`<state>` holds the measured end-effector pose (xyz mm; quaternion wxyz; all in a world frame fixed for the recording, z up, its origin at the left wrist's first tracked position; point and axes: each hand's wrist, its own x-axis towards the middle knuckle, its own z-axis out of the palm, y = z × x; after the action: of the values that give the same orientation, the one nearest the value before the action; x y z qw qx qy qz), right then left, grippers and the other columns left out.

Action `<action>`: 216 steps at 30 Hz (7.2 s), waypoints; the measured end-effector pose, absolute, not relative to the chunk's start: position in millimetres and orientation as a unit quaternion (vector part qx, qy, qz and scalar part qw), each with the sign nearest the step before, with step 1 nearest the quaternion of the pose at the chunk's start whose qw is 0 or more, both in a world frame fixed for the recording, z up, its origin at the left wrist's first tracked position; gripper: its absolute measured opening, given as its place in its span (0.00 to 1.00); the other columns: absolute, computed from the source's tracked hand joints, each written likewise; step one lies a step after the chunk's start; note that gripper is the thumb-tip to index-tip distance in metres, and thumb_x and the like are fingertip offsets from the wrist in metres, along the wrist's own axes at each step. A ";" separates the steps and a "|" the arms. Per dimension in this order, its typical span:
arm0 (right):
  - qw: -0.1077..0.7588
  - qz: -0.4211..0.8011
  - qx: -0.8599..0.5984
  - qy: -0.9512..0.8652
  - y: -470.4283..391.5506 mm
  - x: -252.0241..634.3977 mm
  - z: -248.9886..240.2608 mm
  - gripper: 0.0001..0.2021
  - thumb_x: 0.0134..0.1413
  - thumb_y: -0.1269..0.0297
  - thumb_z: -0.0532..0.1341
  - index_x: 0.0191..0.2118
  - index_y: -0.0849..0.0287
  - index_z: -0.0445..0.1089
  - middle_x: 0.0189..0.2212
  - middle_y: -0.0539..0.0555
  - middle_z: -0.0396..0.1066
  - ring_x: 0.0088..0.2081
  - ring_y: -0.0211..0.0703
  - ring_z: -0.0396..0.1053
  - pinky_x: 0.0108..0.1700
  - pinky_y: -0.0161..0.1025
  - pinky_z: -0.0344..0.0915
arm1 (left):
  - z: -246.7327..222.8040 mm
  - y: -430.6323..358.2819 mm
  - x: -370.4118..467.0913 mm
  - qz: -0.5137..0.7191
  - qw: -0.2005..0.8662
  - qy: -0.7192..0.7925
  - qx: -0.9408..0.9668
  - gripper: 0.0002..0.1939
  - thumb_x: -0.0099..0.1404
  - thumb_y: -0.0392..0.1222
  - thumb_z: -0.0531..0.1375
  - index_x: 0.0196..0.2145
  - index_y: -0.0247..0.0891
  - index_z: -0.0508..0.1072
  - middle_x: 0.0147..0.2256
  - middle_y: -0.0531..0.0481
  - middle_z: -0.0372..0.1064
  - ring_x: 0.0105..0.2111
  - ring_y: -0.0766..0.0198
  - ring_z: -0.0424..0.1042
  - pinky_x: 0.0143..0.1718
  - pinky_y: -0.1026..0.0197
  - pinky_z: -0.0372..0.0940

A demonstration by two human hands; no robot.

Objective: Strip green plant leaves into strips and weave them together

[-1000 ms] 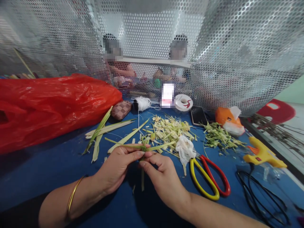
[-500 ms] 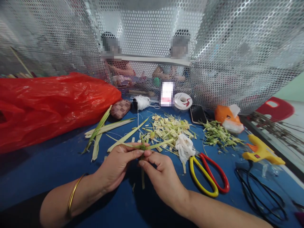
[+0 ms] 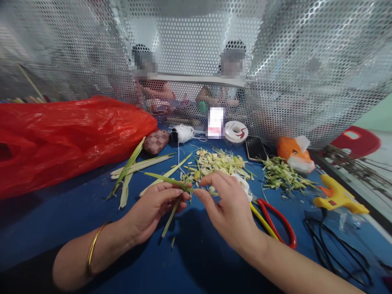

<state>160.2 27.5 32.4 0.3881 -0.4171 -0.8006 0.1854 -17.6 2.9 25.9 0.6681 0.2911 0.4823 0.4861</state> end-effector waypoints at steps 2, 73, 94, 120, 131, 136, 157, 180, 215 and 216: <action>0.349 0.219 -0.418 -0.810 33.7 159.4 32.6 0.08 0.59 0.59 0.57 0.34 0.56 0.71 0.33 0.53 0.73 0.37 0.45 0.68 0.41 0.41 0.60 | 24.8 3.5 -17.3 0.484 0.657 0.490 0.305 0.05 0.54 0.35 0.63 0.30 0.32 0.77 0.26 0.49 0.74 0.23 0.71 0.69 0.28 0.68 0.62; 0.332 0.348 -0.379 -0.791 39.8 157.3 26.0 0.06 0.56 0.61 0.59 0.35 0.55 0.72 0.36 0.54 0.76 0.43 0.47 0.72 0.47 0.46 0.67 | 23.2 3.5 -18.1 0.400 0.621 0.528 0.420 0.15 0.59 0.49 0.60 0.25 0.34 0.73 0.21 0.51 0.68 0.19 0.70 0.67 0.18 0.69 0.54; 0.332 0.107 -0.278 -0.895 38.0 160.4 29.5 0.02 0.57 0.68 0.60 0.37 0.55 0.67 0.34 0.51 0.75 0.42 0.45 0.72 0.57 0.50 0.52 | 29.8 -0.4 -24.5 0.388 0.389 0.567 0.614 0.06 0.58 0.39 0.60 0.28 0.37 0.76 0.22 0.53 0.69 0.22 0.68 0.65 0.25 0.66 0.60; 0.289 0.151 -0.279 -0.903 41.2 162.3 28.0 0.07 0.58 0.75 0.56 0.37 0.57 0.68 0.31 0.49 0.74 0.37 0.40 0.71 0.59 0.51 0.48 | 27.4 3.9 -24.6 0.306 0.672 0.523 0.426 0.10 0.55 0.44 0.63 0.29 0.33 0.73 0.29 0.48 0.75 0.21 0.70 0.72 0.20 0.70 0.56; 0.309 0.380 -0.341 -0.802 28.3 150.7 27.6 0.07 0.53 0.69 0.64 0.26 0.59 0.68 0.27 0.49 0.68 0.30 0.39 0.68 0.33 0.36 0.66 | 12.1 -11.0 -4.9 0.235 0.647 0.522 0.504 0.13 0.58 0.43 0.59 0.22 0.32 0.74 0.23 0.48 0.72 0.13 0.73 0.64 0.15 0.70 0.54; 0.365 0.110 -0.217 -0.898 15.2 152.1 25.3 0.06 0.57 0.73 0.57 0.32 0.62 0.70 0.29 0.54 0.70 0.29 0.40 0.67 0.31 0.39 0.64 | 15.2 -4.3 -9.9 0.290 0.677 0.530 0.421 0.15 0.56 0.50 0.62 0.22 0.34 0.73 0.18 0.54 0.66 0.14 0.72 0.65 0.12 0.71 0.48; 0.259 -0.201 -0.008 -0.945 20.5 153.3 10.5 0.14 0.62 0.73 0.50 0.40 0.67 0.74 0.31 0.57 0.75 0.36 0.45 0.71 0.43 0.44 0.63 | 24.8 5.2 -19.0 0.471 0.740 0.455 0.156 0.10 0.66 0.34 0.57 0.30 0.30 0.76 0.28 0.47 0.73 0.24 0.71 0.72 0.29 0.70 0.67; 0.457 0.278 -0.389 -0.750 25.6 146.4 13.8 0.04 0.54 0.69 0.60 0.29 0.58 0.71 0.25 0.50 0.73 0.28 0.40 0.71 0.32 0.38 0.66 | 14.8 -3.5 -10.2 0.456 0.708 0.483 0.242 0.10 0.59 0.42 0.63 0.29 0.31 0.77 0.26 0.47 0.74 0.26 0.68 0.72 0.29 0.68 0.66; 0.404 0.262 -0.315 -0.818 39.9 152.9 14.3 0.05 0.56 0.69 0.61 0.28 0.57 0.69 0.25 0.49 0.73 0.30 0.40 0.71 0.36 0.39 0.66 | 21.4 -0.9 -15.8 0.407 0.660 0.516 0.363 0.15 0.57 0.49 0.64 0.30 0.31 0.78 0.26 0.46 0.74 0.26 0.66 0.72 0.27 0.67 0.64; 0.397 0.288 -0.356 -0.795 38.3 152.1 13.5 0.05 0.53 0.69 0.62 0.27 0.57 0.69 0.25 0.49 0.73 0.29 0.39 0.70 0.34 0.38 0.66 | 21.9 -1.2 -15.6 0.404 0.659 0.516 0.369 0.15 0.58 0.48 0.64 0.31 0.31 0.78 0.27 0.46 0.74 0.26 0.66 0.72 0.28 0.67 0.64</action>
<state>152.1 38.3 13.5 0.3970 -0.3561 -0.7952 0.2883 -15.6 -1.2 21.9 0.6585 0.3694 0.5160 0.4045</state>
